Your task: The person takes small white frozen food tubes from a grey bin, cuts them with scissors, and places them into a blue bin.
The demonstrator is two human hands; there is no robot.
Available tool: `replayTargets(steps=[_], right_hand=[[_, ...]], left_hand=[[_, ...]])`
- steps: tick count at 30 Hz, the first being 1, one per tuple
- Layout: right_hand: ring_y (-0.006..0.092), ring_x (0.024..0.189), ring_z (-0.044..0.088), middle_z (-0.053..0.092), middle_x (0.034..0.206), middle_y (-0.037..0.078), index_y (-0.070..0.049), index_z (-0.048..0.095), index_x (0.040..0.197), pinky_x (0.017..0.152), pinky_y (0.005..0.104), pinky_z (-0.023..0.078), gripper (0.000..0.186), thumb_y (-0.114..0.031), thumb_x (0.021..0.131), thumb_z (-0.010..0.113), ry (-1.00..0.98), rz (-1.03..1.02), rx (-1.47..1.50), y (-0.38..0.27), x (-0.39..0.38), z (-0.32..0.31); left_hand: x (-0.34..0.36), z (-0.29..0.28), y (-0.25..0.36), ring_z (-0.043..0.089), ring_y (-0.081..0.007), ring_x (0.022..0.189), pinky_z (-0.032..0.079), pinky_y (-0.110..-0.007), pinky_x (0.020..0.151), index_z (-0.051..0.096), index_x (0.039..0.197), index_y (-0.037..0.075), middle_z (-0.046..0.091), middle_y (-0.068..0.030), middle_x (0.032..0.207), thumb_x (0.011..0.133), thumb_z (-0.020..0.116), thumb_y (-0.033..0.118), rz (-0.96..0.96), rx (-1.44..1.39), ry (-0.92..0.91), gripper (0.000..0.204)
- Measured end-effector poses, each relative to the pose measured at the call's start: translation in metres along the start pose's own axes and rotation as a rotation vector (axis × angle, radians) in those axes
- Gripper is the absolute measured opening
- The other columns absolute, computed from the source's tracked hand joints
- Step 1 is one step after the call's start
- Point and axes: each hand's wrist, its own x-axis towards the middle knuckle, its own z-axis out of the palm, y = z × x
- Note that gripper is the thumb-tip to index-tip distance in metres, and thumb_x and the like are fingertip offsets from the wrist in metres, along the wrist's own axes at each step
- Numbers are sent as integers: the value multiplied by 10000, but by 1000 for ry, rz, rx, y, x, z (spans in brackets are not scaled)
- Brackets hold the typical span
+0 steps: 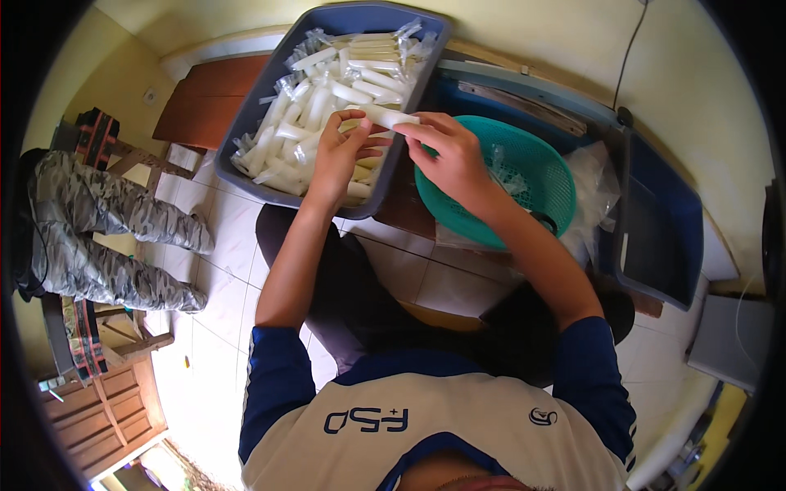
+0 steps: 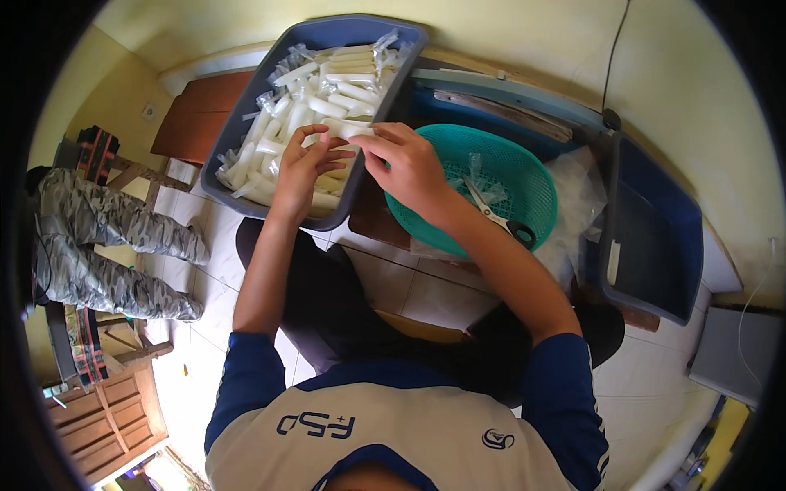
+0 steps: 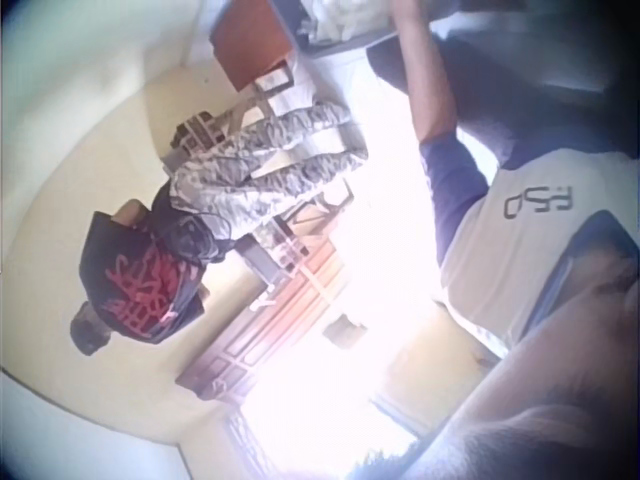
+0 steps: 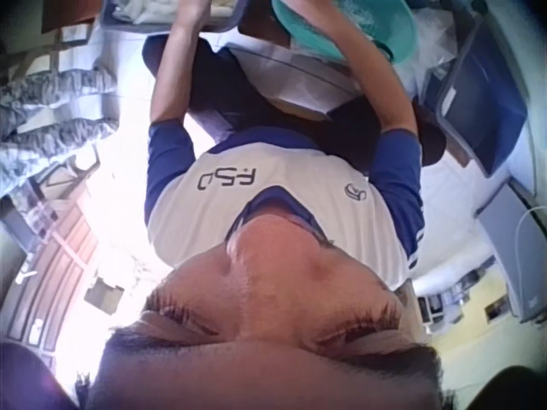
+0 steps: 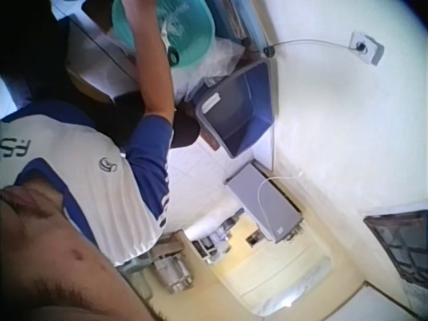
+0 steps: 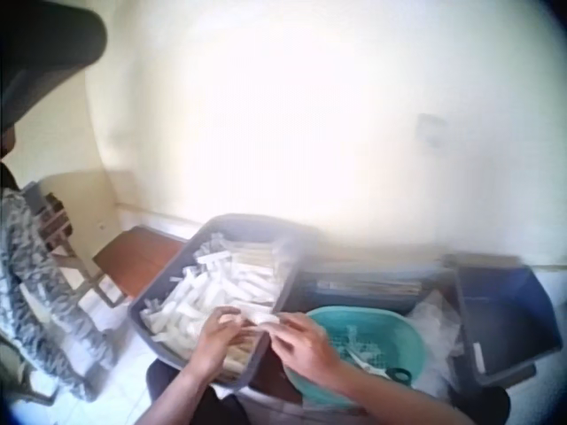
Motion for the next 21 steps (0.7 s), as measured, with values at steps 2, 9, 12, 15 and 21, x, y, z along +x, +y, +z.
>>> replayTargets(steps=[2,9,12,15,21], right_hand=[[221,802,671,688,986,103,-107,731,1012,654,306,549,312,59,748,721,23,34,15,-14,-6,-26],[240,890,674,622,1169,113,-80,709,970,742,317,589,275,60,733,709,-86,10,-14,-24,-55,-88],[237,913,671,622,1184,104,-76,696,987,738,319,585,287,57,733,710,-97,8,-43,-25,-71,-106],[248,900,671,648,1131,115,-71,688,994,733,331,576,267,28,747,709,-108,143,-14,-26,-82,-126],[354,870,651,671,936,157,-50,664,1006,776,431,527,229,-104,788,705,-356,592,-247,11,-120,-165]], left_hand=[[-5,13,4,690,-257,986,536,-330,831,446,1221,10,666,-199,1101,994,575,267,15,-118,-63,367],[-1,80,-4,669,-216,879,559,-350,808,453,1115,47,629,-119,988,927,683,217,-208,-392,-218,342],[0,107,-13,685,-219,908,562,-353,804,442,1103,63,652,-155,1016,947,651,233,-236,-317,-275,311],[5,126,-17,686,-249,902,568,-372,788,426,1107,54,646,-179,1030,927,668,188,-251,-272,-327,331],[7,139,-32,683,-270,901,554,-381,812,397,1258,26,639,-182,1080,892,673,120,-287,-134,-338,468]])
